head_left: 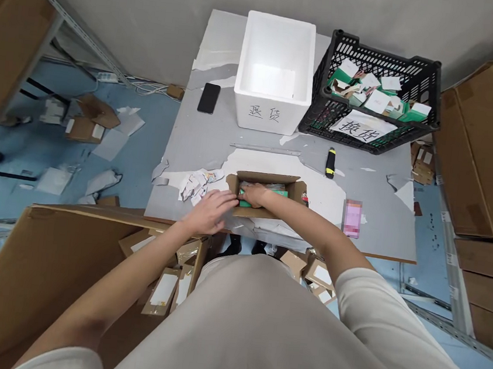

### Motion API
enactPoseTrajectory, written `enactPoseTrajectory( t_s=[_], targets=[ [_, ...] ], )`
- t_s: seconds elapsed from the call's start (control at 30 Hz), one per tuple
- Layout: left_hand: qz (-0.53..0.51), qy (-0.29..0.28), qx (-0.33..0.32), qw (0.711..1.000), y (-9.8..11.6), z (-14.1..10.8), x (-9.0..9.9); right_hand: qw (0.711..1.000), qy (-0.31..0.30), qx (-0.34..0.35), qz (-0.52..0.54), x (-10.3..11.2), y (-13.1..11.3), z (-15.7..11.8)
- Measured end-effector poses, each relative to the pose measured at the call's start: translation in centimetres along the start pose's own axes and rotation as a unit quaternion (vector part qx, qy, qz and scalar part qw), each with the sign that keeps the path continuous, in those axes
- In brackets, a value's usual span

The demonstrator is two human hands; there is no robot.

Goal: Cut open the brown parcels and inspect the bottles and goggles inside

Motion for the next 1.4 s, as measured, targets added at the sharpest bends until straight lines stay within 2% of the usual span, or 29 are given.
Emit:
enactPoseTrajectory(
  t_s=[0.07, 0.17, 0.3, 0.43, 0.6, 0.73, 0.83, 1.0, 1.17, 1.27, 1.33, 1.4],
  targets=[
    [0.031, -0.036, -0.048, 0.998, 1.4, 0.7, -0.5, 1.0, -0.017, -0.008, -0.005, -0.6, 0.3, 1.2],
    [0.076, -0.036, -0.027, 0.996, 1.3, 2.1, -1.6, 1.0, 0.001, -0.002, -0.027, -0.9, 1.2, 1.6],
    [0.121, 0.004, -0.005, 0.993, 0.9, 3.6, -2.4, 0.997, 0.054, -0.034, -0.049, -0.9, 2.4, 1.3],
    [0.147, 0.037, -0.008, 0.988, 1.2, 4.6, -2.7, 0.994, 0.075, -0.076, -0.04, -1.1, 2.7, 1.4],
    [0.139, 0.058, -0.004, 0.989, 1.5, 5.3, -3.1, 0.995, 0.092, -0.035, -0.032, -0.2, 2.5, 0.2],
    [0.13, 0.069, 0.012, 0.989, 1.3, 5.4, -3.4, 0.985, 0.173, 0.013, -0.005, 2.2, 3.0, -3.0],
    [0.12, 0.081, 0.017, 0.989, 1.0, 5.7, -3.4, 0.961, 0.263, 0.064, 0.054, 4.1, 3.6, -6.4],
    [0.133, 0.09, 0.014, 0.987, 0.0, 7.6, -2.6, 0.888, 0.425, 0.126, 0.123, 7.0, 4.7, -12.7],
    [0.111, 0.101, 0.035, 0.988, -1.6, 10.6, -1.6, 0.793, 0.57, 0.175, 0.12, 9.1, 3.9, -20.3],
    [0.09, 0.104, 0.05, 0.989, -2.6, 12.4, -1.3, 0.761, 0.612, 0.181, 0.117, 8.8, 2.9, -24.1],
    [0.092, 0.104, 0.056, 0.989, -3.1, 13.4, -1.2, 0.757, 0.617, 0.179, 0.117, 7.6, 2.2, -25.3],
    [0.092, 0.113, 0.057, 0.988, -3.4, 13.8, -0.8, 0.765, 0.606, 0.179, 0.124, 5.4, 1.8, -25.0]
  ],
)
Point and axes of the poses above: each hand's wrist, its own z-axis towards the middle knuckle, its own x-axis out of the back of the hand, y = z × x, the point moved 5 cm from there along z, towards the middle knuckle, and after that the axes turned 7 degrees about z, right-handed, at the moved point
